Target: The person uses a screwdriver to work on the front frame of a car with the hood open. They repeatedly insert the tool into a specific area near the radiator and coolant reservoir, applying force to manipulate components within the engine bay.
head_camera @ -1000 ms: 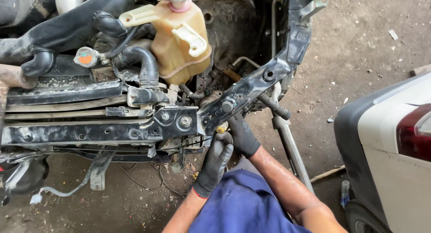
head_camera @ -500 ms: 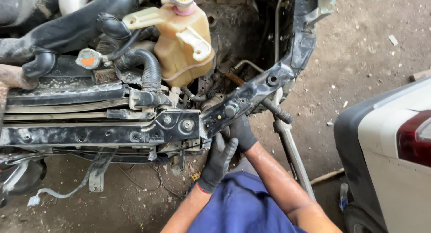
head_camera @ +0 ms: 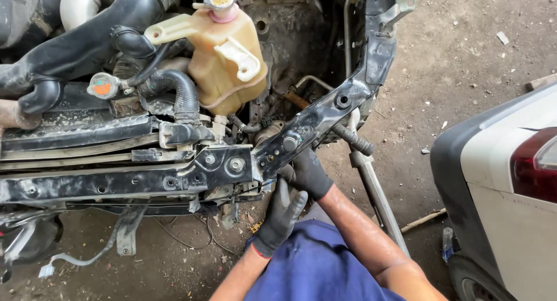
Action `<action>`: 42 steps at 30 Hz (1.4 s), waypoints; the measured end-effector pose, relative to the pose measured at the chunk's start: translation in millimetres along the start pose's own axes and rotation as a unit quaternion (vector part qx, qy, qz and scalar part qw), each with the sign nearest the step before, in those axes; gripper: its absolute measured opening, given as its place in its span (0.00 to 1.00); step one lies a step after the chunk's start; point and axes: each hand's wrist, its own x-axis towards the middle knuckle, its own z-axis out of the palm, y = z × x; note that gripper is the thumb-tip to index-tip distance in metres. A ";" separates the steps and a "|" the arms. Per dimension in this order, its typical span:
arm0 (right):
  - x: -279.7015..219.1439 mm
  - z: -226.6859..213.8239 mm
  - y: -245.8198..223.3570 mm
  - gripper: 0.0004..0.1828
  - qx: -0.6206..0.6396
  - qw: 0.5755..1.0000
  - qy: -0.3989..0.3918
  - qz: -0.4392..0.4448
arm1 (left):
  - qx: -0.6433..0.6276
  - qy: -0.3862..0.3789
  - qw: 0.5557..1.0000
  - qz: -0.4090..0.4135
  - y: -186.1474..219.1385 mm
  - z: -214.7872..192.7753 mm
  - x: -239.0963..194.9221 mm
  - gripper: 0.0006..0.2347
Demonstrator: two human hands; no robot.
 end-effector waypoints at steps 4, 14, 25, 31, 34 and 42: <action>-1.4 10.1 24.4 0.32 -0.007 0.999 -0.010 0.040 | 0.066 0.013 0.997 0.025 -7.5 -9.5 4.0 0.35; 19.4 20.0 141.7 0.15 0.116 0.969 0.056 0.212 | 0.102 0.077 0.991 0.033 -34.8 -12.9 39.2 0.26; -20.8 13.5 203.5 0.13 0.212 0.950 -0.006 0.230 | 0.144 0.129 0.974 0.117 -21.9 9.1 55.3 0.25; 4.2 2.6 171.8 0.13 0.245 0.941 0.002 0.233 | 0.240 0.093 0.952 0.167 -22.6 6.9 47.3 0.26; 23.6 -6.4 157.9 0.13 0.261 0.938 0.008 0.228 | 0.255 0.082 0.962 0.043 -39.3 -1.7 35.3 0.26; 13.3 -5.9 179.7 0.23 -0.001 0.997 -0.077 0.004 | 0.277 0.076 0.953 0.099 -83.0 -16.3 28.5 0.26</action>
